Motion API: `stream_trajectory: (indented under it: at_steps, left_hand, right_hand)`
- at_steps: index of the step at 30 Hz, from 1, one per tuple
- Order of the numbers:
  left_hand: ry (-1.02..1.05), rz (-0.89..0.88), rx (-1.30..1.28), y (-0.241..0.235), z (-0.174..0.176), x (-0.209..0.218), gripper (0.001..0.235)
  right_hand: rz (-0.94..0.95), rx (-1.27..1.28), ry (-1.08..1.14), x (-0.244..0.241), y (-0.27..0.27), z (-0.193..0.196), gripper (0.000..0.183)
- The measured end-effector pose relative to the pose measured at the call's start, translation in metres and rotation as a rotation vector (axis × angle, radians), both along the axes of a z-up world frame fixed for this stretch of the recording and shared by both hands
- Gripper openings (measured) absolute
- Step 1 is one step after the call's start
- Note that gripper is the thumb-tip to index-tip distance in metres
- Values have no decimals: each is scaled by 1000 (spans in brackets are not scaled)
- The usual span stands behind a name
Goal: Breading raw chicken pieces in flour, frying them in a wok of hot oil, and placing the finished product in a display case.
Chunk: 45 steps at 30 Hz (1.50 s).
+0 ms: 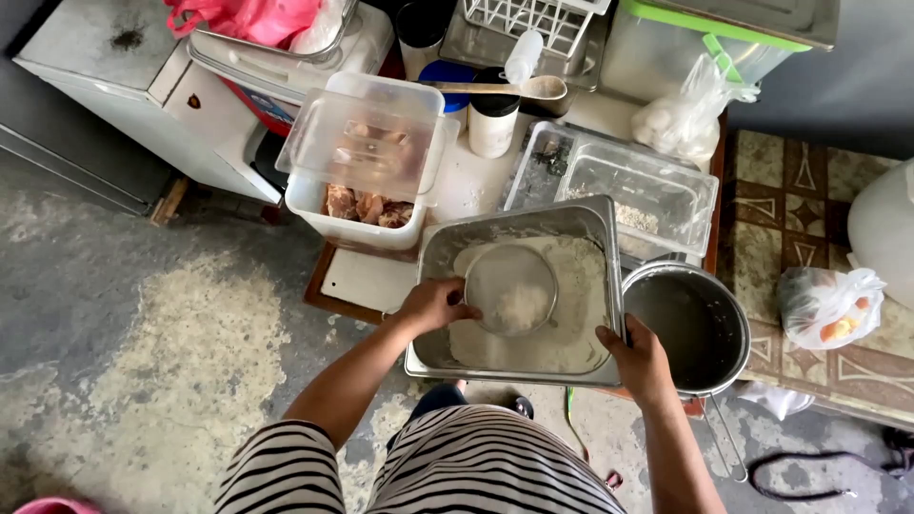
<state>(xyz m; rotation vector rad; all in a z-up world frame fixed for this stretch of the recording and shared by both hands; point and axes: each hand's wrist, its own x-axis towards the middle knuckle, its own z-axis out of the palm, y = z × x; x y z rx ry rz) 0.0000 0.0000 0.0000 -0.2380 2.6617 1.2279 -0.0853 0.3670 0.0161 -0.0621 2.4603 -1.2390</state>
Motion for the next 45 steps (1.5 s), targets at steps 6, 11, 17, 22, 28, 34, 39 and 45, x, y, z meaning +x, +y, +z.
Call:
stream_trajectory:
  at_steps: [6, 11, 17, 22, 28, 34, 39, 45]
  left_hand:
    - [-23, -28, -42, 2, -18, -6, 55]
    - [-53, -116, -38, 10, 14, 2, 54]
    - [-66, -73, -22, 11, 19, 3, 54]
    - [-53, 93, 35, 8, 1, -1, 52]
    - [-45, 89, -11, 5, -2, 2, 51]
    - [-116, 69, -51, 8, 20, 7, 54]
    - [-210, 5, -90, 0, 22, 10, 59]
    - [-155, -110, -226, -19, -16, 14, 59]
  right_hand:
    - [-2, -12, 4, 1, 3, -8, 38]
    - [-15, -7, -3, 2, 1, -8, 37]
    - [-30, -25, 9, 1, 6, -22, 37]
    - [-21, -30, 14, 1, 8, -25, 36]
    - [-27, -56, 20, 2, 7, -24, 33]
    - [-27, -49, 35, 2, 9, -29, 35]
    - [-47, -64, 24, 2, 9, -34, 33]
    - [-119, -272, 52, 18, 3, -43, 25]
